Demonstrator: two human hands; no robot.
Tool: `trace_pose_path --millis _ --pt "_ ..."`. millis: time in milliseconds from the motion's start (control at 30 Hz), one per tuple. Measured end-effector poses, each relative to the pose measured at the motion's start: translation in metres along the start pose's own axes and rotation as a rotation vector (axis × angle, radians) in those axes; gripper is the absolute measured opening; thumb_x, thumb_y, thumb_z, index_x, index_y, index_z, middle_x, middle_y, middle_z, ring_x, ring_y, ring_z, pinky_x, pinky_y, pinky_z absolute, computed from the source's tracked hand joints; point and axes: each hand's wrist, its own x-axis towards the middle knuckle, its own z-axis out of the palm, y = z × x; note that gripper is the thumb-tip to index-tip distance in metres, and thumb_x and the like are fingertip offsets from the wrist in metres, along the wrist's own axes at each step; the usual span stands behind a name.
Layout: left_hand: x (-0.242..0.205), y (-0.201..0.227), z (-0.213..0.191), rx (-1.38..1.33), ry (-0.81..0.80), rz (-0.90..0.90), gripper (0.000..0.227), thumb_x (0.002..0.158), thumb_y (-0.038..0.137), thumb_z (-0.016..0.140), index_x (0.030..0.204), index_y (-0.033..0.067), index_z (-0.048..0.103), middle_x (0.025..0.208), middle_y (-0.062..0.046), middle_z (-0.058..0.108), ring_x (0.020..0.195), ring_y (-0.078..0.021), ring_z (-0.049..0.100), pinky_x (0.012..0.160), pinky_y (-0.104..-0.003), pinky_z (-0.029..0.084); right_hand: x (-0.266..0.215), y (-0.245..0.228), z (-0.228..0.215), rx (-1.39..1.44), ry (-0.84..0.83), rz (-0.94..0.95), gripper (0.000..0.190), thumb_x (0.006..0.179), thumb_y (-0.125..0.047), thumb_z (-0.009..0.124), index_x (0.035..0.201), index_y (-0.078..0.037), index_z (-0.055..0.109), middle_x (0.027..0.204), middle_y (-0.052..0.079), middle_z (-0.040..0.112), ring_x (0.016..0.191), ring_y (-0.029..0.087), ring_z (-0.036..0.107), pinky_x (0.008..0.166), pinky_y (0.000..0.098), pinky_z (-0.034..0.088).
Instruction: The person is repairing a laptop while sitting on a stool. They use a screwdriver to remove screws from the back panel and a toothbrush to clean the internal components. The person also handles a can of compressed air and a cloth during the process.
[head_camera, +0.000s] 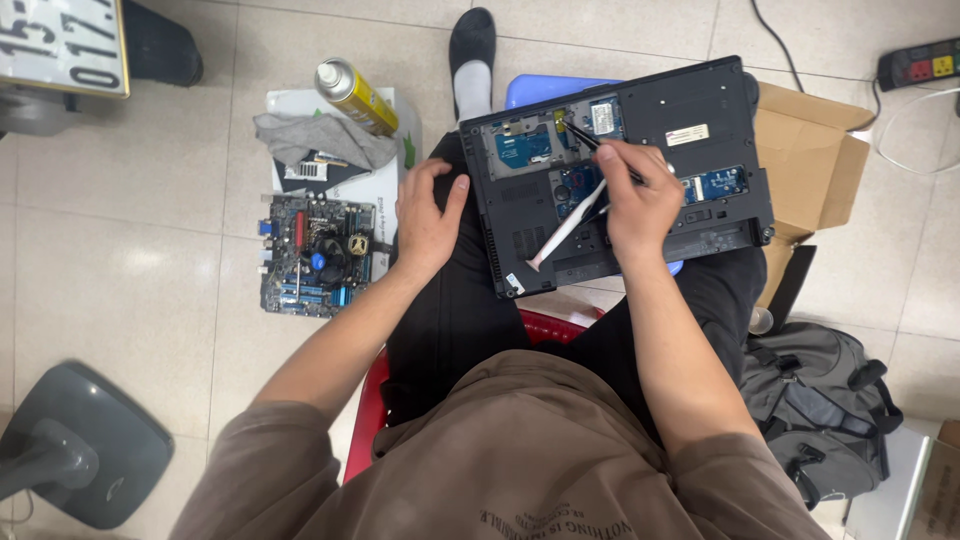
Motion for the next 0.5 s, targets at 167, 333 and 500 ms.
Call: trace_pose_path --millis 167,333,500 --pt "0.000 0.032 0.001 0.044 0.269 0.282 0.032 0.115 0.042 0.073 0.139 0.0221 0.066 0.133 0.000 0.062 0.134 -0.0302 0.058 0.113 -0.051 0.042 -0.016 -0.034 0.003 0.431 0.094 0.442 0.008 0.111 -0.004 0.082 0.115 0.001 0.087 0.097 0.023 0.083 0.091 0.025 0.078 0.088 0.0441 0.065" --pt "0.002 0.087 0.012 -0.271 0.123 0.535 0.046 0.108 0.022 0.087 0.149 0.0190 0.068 0.117 0.000 0.072 0.105 -0.0244 0.076 0.096 -0.041 0.060 -0.040 -0.029 -0.010 0.852 0.185 0.781 0.007 0.103 0.001 0.081 0.105 0.008 0.080 0.102 0.029 0.081 0.087 0.038 0.085 0.086 0.0493 0.074" --pt "0.003 0.096 0.016 -0.293 0.069 0.553 0.033 0.105 0.022 0.088 0.135 0.0192 0.075 0.112 0.005 0.074 0.098 -0.0172 0.077 0.091 -0.034 0.062 -0.043 -0.025 -0.025 0.906 0.186 0.825 0.012 0.106 0.000 0.079 0.110 0.011 0.081 0.092 0.032 0.079 0.085 0.037 0.086 0.087 0.0467 0.075"
